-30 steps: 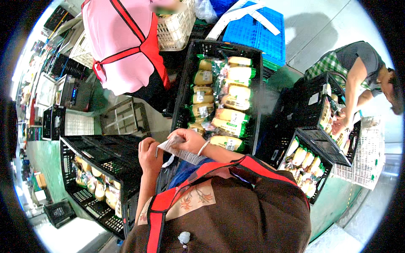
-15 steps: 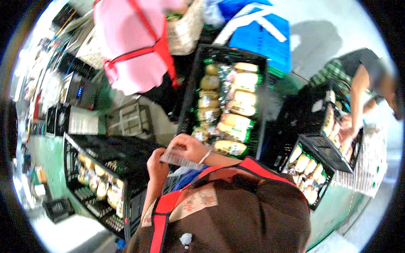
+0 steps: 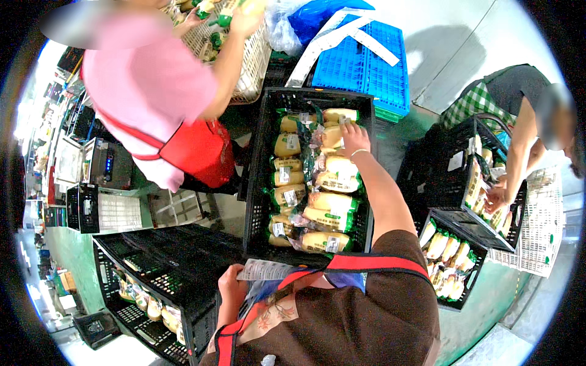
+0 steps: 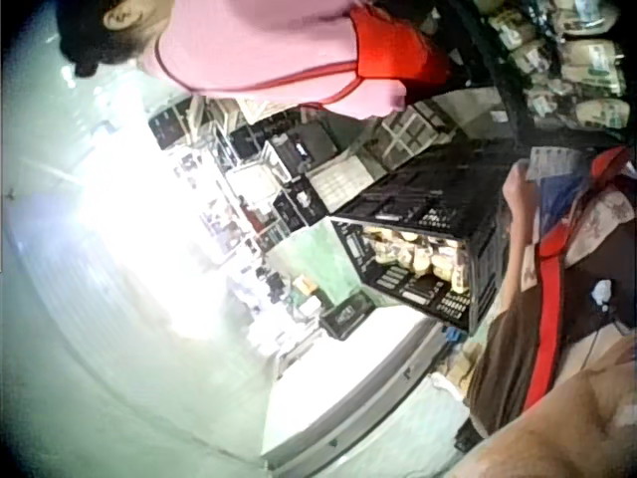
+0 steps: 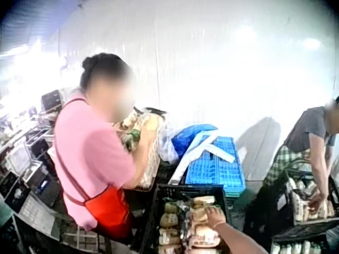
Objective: The person is stocking packaged food items into black plastic crates in a warehouse or backroom setting. They pick up items from a white basket and place them into the crates, occasionally handling labels or papers. Another worker is visible nearby performing similar tasks.
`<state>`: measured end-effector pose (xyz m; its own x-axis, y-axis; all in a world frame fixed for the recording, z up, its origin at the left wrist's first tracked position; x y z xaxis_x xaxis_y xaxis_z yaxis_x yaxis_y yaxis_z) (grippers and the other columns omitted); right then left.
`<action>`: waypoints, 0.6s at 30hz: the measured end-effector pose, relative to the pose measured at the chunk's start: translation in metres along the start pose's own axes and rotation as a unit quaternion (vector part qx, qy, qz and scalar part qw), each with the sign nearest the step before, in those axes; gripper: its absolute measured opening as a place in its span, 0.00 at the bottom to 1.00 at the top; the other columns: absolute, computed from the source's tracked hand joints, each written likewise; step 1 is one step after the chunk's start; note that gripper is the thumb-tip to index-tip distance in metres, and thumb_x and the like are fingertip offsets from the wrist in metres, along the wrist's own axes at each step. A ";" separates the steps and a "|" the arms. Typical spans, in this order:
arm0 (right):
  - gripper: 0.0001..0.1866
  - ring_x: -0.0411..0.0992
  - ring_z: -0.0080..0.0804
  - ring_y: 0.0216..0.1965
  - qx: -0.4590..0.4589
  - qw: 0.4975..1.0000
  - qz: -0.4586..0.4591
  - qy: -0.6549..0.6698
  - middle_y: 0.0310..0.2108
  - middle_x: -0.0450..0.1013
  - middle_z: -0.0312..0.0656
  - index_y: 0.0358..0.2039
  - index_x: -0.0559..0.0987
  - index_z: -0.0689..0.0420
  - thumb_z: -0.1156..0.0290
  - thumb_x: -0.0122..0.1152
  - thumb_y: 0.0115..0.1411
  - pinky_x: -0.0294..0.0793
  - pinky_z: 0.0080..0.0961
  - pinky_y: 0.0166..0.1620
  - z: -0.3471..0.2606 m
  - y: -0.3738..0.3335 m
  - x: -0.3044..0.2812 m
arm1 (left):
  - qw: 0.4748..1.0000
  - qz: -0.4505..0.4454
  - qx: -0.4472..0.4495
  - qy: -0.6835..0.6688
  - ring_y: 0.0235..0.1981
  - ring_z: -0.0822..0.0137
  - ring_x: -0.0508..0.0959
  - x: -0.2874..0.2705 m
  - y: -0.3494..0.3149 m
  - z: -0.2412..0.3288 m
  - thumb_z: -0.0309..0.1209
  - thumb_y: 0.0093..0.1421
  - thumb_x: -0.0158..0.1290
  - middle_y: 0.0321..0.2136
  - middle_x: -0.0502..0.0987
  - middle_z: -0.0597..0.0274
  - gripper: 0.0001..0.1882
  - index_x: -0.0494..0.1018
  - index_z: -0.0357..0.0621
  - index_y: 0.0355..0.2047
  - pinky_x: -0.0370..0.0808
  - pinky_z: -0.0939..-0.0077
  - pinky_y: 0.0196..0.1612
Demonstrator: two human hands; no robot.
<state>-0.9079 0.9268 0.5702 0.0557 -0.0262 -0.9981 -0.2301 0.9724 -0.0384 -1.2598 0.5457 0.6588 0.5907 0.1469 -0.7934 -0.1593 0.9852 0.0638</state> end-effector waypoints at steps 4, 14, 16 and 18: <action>0.49 0.58 0.38 0.60 -0.062 0.991 -0.079 -0.085 0.57 0.60 0.41 0.61 0.58 0.49 0.42 0.67 0.43 0.56 0.39 0.60 0.005 0.040 0.027 | 0.998 -0.043 -0.030 0.017 0.29 0.50 0.77 0.010 0.007 0.006 0.18 0.37 0.47 0.25 0.76 0.53 0.16 0.71 0.43 0.30 0.74 0.64 0.32; 0.39 0.65 0.46 0.52 -0.111 0.979 -0.168 0.024 0.50 0.64 0.47 0.44 0.76 0.56 0.42 0.69 0.36 0.70 0.37 0.51 0.022 0.055 0.016 | 0.994 -0.101 -0.034 0.011 0.28 0.50 0.77 0.030 0.046 0.032 0.18 0.38 0.48 0.25 0.76 0.53 0.16 0.72 0.43 0.31 0.73 0.62 0.32; 0.38 0.63 0.46 0.54 -0.093 0.983 -0.154 0.037 0.52 0.61 0.47 0.44 0.76 0.55 0.43 0.70 0.36 0.69 0.37 0.52 0.018 0.051 0.016 | 0.993 -0.113 -0.027 0.008 0.28 0.50 0.76 0.034 0.051 0.032 0.18 0.38 0.48 0.26 0.76 0.53 0.15 0.72 0.43 0.30 0.73 0.62 0.31; 0.51 0.50 0.48 0.63 -0.099 0.982 -0.159 0.004 0.63 0.50 0.48 0.58 0.65 0.46 0.36 0.69 0.34 0.60 0.43 0.59 0.021 0.054 0.025 | 0.991 -0.130 -0.025 0.010 0.28 0.50 0.76 0.038 0.058 0.036 0.18 0.38 0.48 0.26 0.76 0.53 0.15 0.72 0.43 0.30 0.73 0.63 0.31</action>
<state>-0.8988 0.9833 0.5441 0.1486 -0.3241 -0.9343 -0.3867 0.8505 -0.3565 -1.2183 0.6118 0.6537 0.6005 -0.1145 -0.7914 -0.0419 0.9838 -0.1742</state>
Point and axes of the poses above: each hand's wrist, its own y-axis towards the middle knuckle, its own x-axis out of the palm, z = x × y, the point moved 1 cm from there along y, towards the middle knuckle
